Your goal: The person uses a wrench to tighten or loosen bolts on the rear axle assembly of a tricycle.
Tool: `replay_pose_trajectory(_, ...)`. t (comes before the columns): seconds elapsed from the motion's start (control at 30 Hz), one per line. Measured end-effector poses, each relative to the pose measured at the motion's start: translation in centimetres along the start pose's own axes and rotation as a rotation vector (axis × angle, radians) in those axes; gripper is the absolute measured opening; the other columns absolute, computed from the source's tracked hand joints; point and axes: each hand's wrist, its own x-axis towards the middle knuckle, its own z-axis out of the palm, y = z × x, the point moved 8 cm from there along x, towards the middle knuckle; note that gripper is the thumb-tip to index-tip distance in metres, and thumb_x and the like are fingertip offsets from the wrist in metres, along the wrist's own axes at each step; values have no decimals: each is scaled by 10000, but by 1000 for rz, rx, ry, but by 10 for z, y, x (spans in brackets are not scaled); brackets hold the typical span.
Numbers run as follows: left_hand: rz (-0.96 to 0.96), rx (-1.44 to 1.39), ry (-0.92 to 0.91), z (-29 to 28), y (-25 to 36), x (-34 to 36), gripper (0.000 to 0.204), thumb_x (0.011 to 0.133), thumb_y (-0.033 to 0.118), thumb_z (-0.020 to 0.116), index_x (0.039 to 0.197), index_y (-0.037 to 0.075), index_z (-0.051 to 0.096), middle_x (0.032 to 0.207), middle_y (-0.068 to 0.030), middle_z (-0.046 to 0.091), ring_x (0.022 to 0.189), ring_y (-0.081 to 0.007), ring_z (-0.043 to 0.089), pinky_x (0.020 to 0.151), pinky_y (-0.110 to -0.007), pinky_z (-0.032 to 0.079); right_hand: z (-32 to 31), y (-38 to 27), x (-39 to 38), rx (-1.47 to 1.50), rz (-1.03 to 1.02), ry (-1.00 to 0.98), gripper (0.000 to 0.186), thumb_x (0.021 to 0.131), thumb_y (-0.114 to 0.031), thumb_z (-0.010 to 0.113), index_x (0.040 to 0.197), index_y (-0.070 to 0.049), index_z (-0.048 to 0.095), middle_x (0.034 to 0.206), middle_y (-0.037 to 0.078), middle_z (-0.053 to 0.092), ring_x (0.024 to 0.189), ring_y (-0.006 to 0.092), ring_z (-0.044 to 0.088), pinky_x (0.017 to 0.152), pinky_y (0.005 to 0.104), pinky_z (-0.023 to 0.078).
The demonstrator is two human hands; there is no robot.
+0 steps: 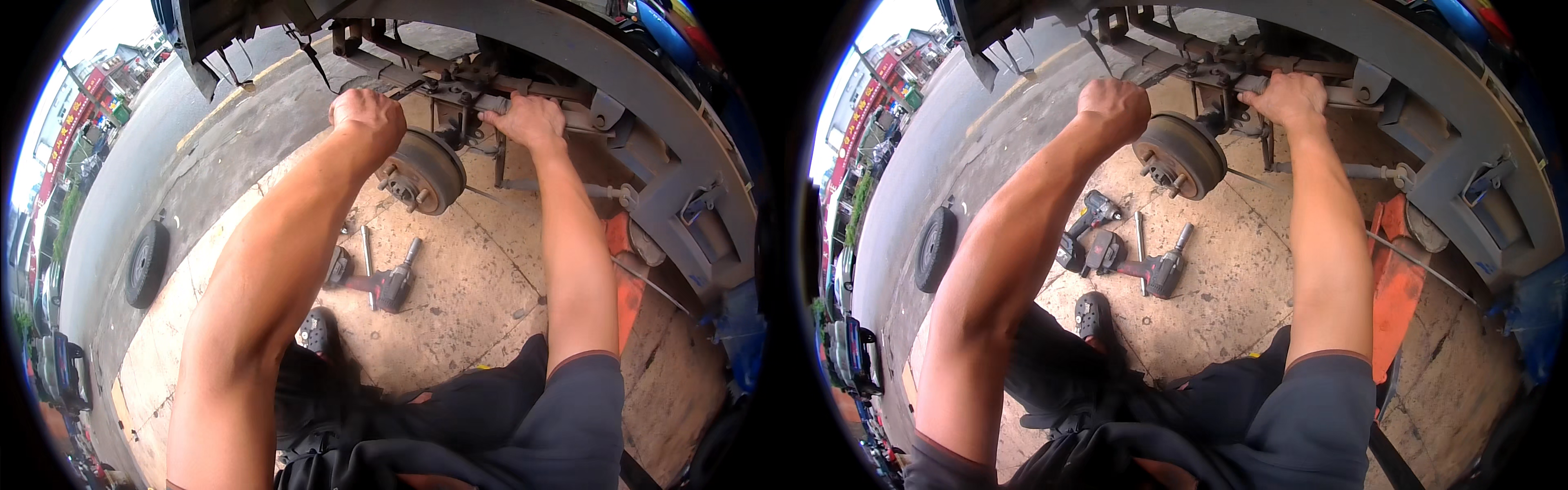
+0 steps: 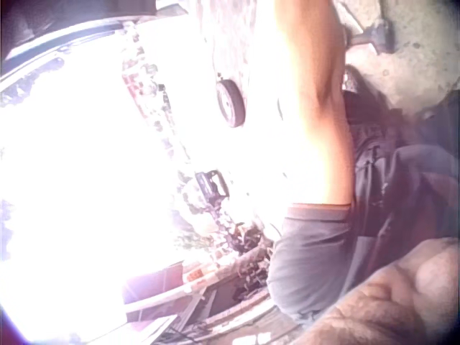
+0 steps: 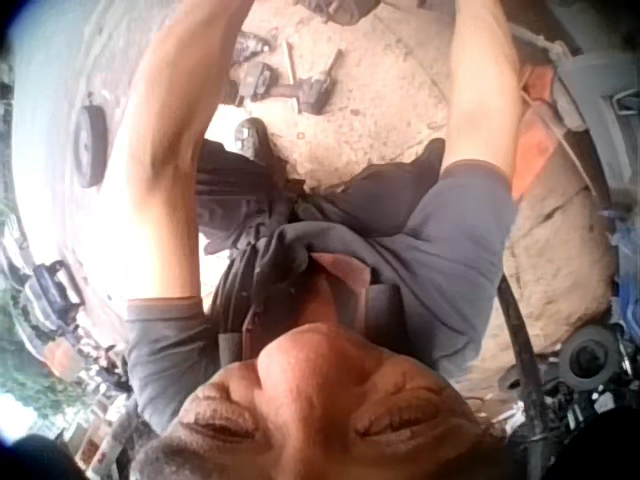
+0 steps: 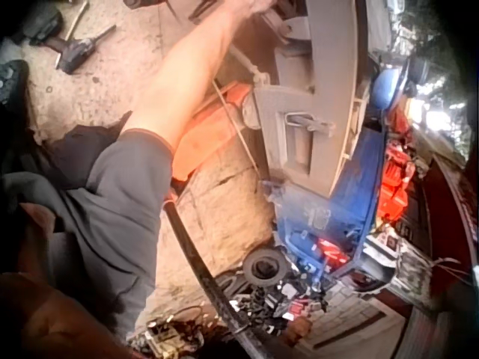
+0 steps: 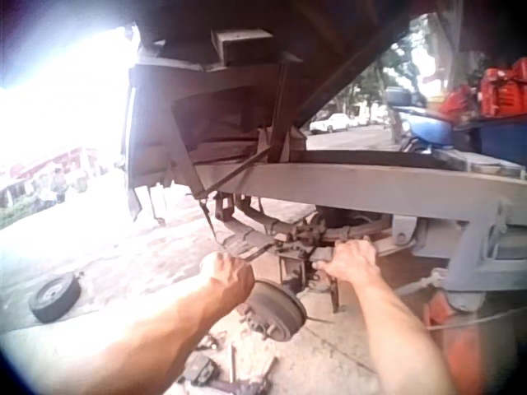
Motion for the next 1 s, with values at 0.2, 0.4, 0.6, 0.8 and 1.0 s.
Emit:
replay_pose_trajectory(0.2, -22, -200, 150, -20, -48, 15, 228, 810, 70, 462, 801, -12, 674, 759, -212, 671, 693, -330, 670, 622, -451, 516, 9, 6, 0, -33, 7, 43, 745, 793, -705, 571, 1151, -57, 653, 1084, 123, 699, 1078, 259, 634, 972, 383, 409)
replay_pose_trajectory(0.4, 114, -8, 187, 27, -86, 53, 301, 850, 48, 436, 1079, 81, 628, 700, -201, 643, 655, -345, 647, 559, -462, 466, 2, 3, 0, 3, 11, 53, 751, 779, -705, 593, 1141, -50, 656, 1079, 127, 694, 1084, 259, 623, 965, 382, 412)
replay_pose_trajectory(0.6, 305, -38, 354, 39, -91, 94, 336, 856, 55, 447, 1136, 93, 629, 669, -199, 624, 625, -350, 637, 545, -456, 461, 6, 4, 4, -26, 26, 117, 757, 759, -717, 603, 1122, -55, 662, 1051, 127, 695, 1040, 271, 639, 973, 404, 416)
replay_pose_trajectory(0.8, 474, -29, 586, 31, -94, 133, 308, 855, 14, 467, 1056, 108, 682, 877, -214, 661, 809, -348, 648, 716, -444, 526, 4, 0, 4, -15, 42, 32, 813, 755, -685, 623, 1247, -38, 597, 1121, 168, 658, 1104, 316, 595, 1026, 473, 386)
replay_pose_trajectory(1.0, 494, 17, 557, 46, -94, 160, 285, 849, 26, 468, 1039, 113, 661, 801, -185, 667, 774, -329, 667, 682, -423, 526, 1, -4, 0, -58, 49, 109, 792, 765, -682, 613, 1228, -40, 614, 1077, 175, 669, 1094, 307, 601, 1027, 468, 387)
